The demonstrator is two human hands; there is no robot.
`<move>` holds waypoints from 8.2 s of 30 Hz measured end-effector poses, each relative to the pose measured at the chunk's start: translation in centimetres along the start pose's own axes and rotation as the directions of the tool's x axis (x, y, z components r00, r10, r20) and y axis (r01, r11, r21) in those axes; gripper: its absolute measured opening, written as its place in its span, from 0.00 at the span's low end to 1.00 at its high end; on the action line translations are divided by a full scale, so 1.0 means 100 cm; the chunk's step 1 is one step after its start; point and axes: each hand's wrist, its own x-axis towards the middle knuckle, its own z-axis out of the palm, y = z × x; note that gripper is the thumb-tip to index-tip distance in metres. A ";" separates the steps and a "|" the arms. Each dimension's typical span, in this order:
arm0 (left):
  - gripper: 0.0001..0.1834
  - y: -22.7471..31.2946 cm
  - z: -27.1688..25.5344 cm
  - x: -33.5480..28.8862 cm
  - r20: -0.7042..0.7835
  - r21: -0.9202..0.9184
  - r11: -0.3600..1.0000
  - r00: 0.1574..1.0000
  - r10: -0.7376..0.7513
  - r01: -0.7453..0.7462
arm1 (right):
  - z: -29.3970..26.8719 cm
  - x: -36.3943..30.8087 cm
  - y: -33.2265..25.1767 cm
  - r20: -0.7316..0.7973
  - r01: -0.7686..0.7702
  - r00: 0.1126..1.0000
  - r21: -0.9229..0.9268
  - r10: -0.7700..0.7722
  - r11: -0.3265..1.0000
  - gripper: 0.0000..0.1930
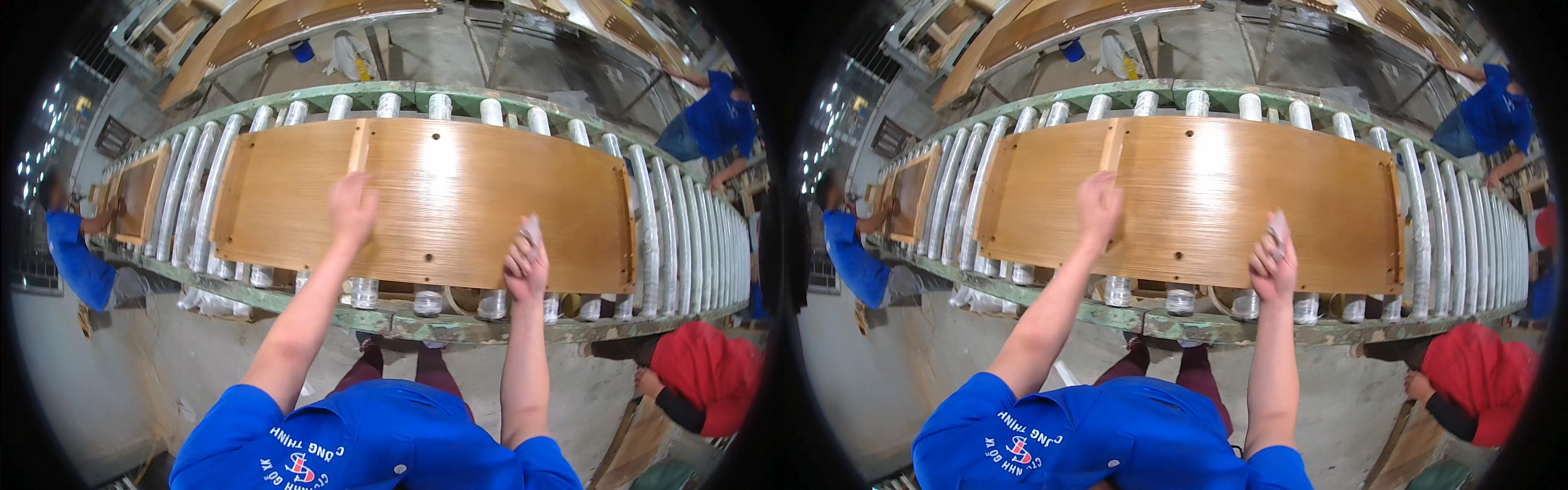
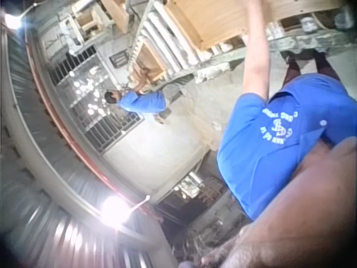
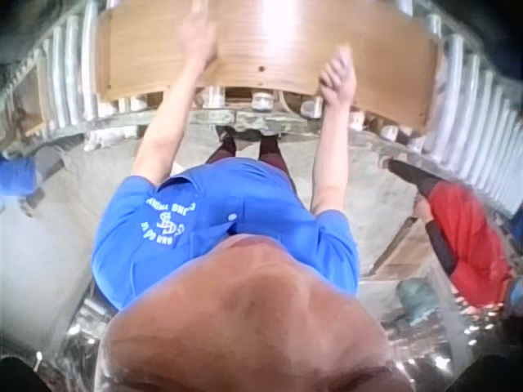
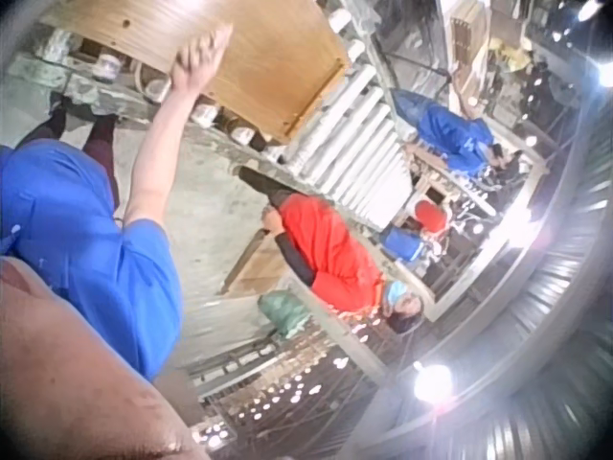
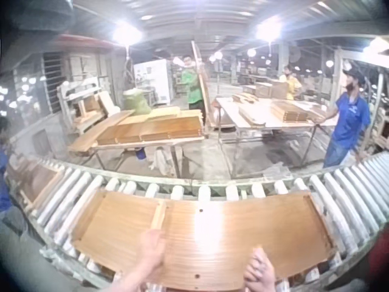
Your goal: The person uses a sanding block to smooth the surface of a large, curved wooden panel on a roller conveyor. They wipe the panel with a cloth, flip it over to sand the other side, and then place it back on the conveyor. The person repeats this process for multiple panels, moving along the line as they work.
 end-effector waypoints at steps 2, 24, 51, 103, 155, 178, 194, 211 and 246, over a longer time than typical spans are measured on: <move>0.21 -0.075 -0.031 -0.017 -0.082 0.390 0.901 0.982 -0.171 0.189 | 0.013 0.041 0.042 -0.053 -0.036 0.998 -0.139 0.028 0.990 0.17; 0.27 -0.053 0.015 -0.066 0.182 0.509 0.860 0.982 -0.053 -0.048 | 0.021 0.225 0.132 0.269 -0.005 0.779 -0.901 -0.566 -0.434 0.16; 0.27 -0.058 0.010 -0.070 0.186 0.502 0.864 0.979 -0.081 -0.024 | -0.019 -0.014 0.148 -0.275 -0.090 0.943 -0.750 -0.186 0.655 0.09; 0.27 -0.060 0.010 -0.069 0.170 0.485 0.874 0.984 -0.060 -0.030 | -0.022 0.074 0.138 0.267 0.008 0.834 -0.880 -0.482 -0.475 0.15; 0.23 -0.149 -0.080 -0.083 0.180 0.217 0.975 0.984 -0.003 -0.037 | 0.183 0.173 0.481 0.083 0.464 0.777 -0.746 0.624 -0.478 0.20; 0.27 -0.162 -0.086 -0.078 0.368 0.145 0.989 0.929 -0.033 -0.022 | 0.206 0.316 0.532 -0.172 0.576 0.815 0.126 0.554 -0.808 0.21; 0.27 -0.163 -0.081 -0.079 0.356 0.079 0.997 0.934 -0.017 -0.012 | 0.202 0.393 0.519 0.104 0.378 0.912 0.168 0.397 -0.911 0.22; 0.28 -0.164 -0.079 -0.079 0.333 0.087 0.996 0.943 -0.022 -0.007 | 0.191 0.401 0.519 0.077 0.367 0.920 0.165 0.383 -0.915 0.22; 0.27 -0.159 -0.085 -0.081 0.394 0.170 0.985 0.918 -0.052 -0.016 | 0.169 0.246 0.530 0.084 0.541 0.837 0.029 0.541 -0.841 0.21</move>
